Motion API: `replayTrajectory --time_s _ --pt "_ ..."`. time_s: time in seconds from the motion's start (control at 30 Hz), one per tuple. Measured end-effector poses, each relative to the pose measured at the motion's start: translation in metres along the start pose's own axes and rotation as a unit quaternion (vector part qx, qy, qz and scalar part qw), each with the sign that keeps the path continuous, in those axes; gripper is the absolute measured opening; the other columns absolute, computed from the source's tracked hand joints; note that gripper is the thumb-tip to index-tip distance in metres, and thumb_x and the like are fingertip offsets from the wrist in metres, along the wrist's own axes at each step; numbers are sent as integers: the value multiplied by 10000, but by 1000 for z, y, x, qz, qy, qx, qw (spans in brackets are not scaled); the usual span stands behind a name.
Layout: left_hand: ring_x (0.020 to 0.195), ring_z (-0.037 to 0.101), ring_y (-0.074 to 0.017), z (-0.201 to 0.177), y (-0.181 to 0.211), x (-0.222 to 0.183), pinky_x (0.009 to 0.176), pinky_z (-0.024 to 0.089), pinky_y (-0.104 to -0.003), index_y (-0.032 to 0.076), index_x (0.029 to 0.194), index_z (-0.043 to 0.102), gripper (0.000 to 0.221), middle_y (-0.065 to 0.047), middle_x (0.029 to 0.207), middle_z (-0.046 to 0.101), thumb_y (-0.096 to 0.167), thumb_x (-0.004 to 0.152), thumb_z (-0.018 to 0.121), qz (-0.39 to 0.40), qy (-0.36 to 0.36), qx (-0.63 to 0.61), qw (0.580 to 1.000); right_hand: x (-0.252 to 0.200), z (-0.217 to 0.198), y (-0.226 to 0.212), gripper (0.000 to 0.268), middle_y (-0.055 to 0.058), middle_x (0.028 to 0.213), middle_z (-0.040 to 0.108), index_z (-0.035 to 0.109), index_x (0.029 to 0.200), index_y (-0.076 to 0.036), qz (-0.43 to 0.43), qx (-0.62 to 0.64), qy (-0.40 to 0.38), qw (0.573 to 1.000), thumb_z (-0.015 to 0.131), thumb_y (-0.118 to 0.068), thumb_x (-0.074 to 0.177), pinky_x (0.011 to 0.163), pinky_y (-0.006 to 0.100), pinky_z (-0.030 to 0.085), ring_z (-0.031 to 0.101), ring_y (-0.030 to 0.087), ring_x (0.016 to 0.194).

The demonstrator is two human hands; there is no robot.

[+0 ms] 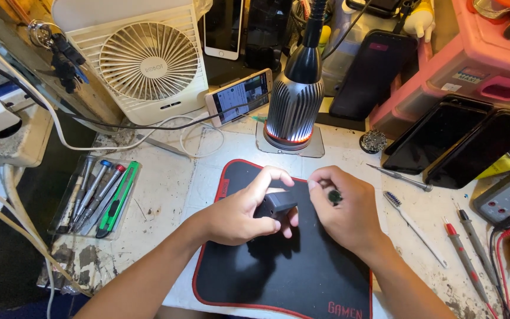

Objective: Using a small prying tool to separate the housing of an electronic device on a repair bench.

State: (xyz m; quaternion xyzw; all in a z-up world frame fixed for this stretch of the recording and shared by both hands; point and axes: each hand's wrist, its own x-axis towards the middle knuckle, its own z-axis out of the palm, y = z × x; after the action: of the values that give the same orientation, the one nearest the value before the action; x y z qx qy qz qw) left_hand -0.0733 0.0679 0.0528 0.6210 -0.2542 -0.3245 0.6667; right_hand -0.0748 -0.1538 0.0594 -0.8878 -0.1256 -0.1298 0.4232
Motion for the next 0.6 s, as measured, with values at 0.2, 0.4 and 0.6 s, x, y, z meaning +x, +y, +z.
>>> replayTrajectory --time_s 0.2,0.4,0.6 --pt "917 676 -244 -3 -4 4 843 576 -366 118 1291 357 471 -220 1063 690 12 923 630 18 19 25 999 12 -7 -17 94 129 790 753 732 892 -92 143 -141 -263 944 660 -153 891 743 457 578 730 366 836" --pt "911 685 -144 -4 -8 9 886 578 -294 34 1371 427 393 -125 944 724 103 1020 590 31 44 -38 998 10 -9 5 171 -20 876 746 783 963 -174 22 -10 -154 988 697 -71 857 688 274 531 662 154 676" --pt "859 728 -218 -2 0 4 889 603 -355 129 1639 10 803 -166 971 656 74 1031 531 -13 20 -103 994 5 -2 11 372 118 1071 751 726 1222 -17 -38 199 -249 947 739 -19 851 687 335 538 633 145 660"
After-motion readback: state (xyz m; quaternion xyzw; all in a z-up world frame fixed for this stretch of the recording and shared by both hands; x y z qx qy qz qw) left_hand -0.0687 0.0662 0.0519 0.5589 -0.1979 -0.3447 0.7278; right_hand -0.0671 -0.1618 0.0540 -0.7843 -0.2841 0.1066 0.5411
